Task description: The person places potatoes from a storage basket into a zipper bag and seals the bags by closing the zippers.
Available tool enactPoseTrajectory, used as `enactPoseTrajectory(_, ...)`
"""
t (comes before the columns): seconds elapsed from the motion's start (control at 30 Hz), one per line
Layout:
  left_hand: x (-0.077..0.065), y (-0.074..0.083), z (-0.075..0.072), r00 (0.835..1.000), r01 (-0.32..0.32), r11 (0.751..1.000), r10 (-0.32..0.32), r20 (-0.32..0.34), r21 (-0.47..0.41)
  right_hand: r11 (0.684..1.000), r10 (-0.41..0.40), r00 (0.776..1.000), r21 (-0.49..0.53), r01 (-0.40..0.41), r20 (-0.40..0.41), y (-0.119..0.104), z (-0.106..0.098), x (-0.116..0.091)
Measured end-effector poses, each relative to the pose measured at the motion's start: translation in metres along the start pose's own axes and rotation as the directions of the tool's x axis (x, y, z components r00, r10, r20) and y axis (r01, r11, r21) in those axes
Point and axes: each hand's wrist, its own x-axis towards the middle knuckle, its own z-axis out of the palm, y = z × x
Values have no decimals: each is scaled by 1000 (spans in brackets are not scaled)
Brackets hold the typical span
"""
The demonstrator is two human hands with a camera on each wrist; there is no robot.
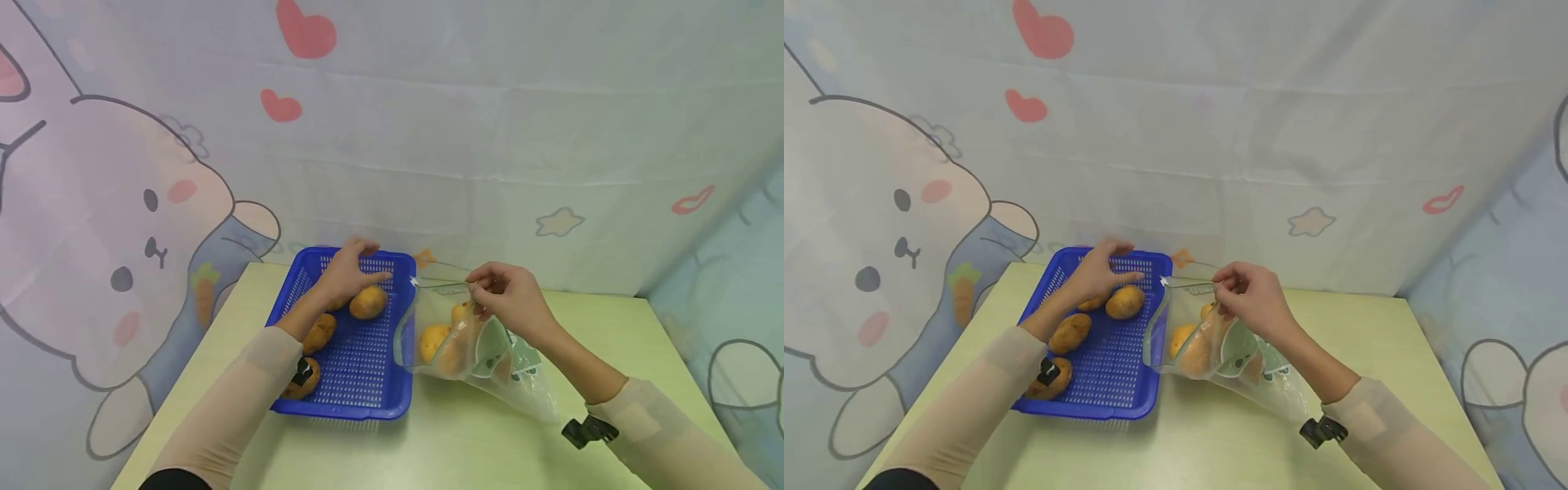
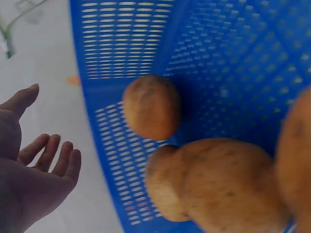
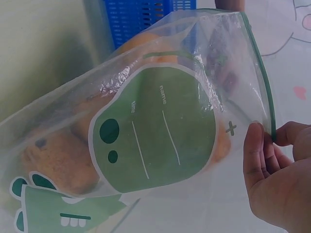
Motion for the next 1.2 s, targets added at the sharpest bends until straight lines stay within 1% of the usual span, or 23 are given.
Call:
enactPoseTrajectory(0.13,-4,-12,9,998,33,999,-35,50,34,1000,-6,1000,3,6,0,0,0,0)
enactPoseTrajectory(0.27,-9,-20,16,996,41,997,-46,77,57,1000,-9,1000,4,9,-3,-1,0,1)
enactPoseTrajectory(0.33,-10,-25,18,995,45,996,-52,80,81,1000,-7,1000,4,7,-1,-1,0,1)
enactPoseTrajectory(0.47,-11,-31,22,988,93,985,-110,110,143,1000,-1,1000,-1,1,8,-2,2,2)
enactPoseTrajectory(0.57,-13,-33,26,981,116,978,-140,135,172,1000,4,1000,-3,-4,9,-2,2,2)
enactPoseTrajectory(0.63,-15,-36,28,980,123,973,-150,133,193,1000,6,1000,-2,-6,11,-2,3,2)
enactPoseTrajectory(0.73,-15,-38,30,982,127,968,-153,110,215,1000,4,1000,-1,-4,12,-2,3,2)
enactPoseTrajectory(0.83,-16,-37,31,983,130,959,-157,90,253,1000,5,1000,-2,-5,12,-2,3,2)
enactPoseTrajectory(1.0,-19,-30,34,986,107,927,-146,82,360,1000,8,1000,-2,-8,14,-2,3,1)
enactPoseTrajectory(1.07,-20,-28,34,988,98,917,-137,75,388,1000,3,1000,-1,-3,14,-3,3,1)
enactPoseTrajectory(1.1,-20,-27,34,988,98,915,-137,73,391,1000,3,1000,-2,-3,12,-3,3,1)
enactPoseTrajectory(1.2,-19,-25,33,990,93,929,-126,69,359,1000,3,1000,-6,-3,7,-2,2,1)
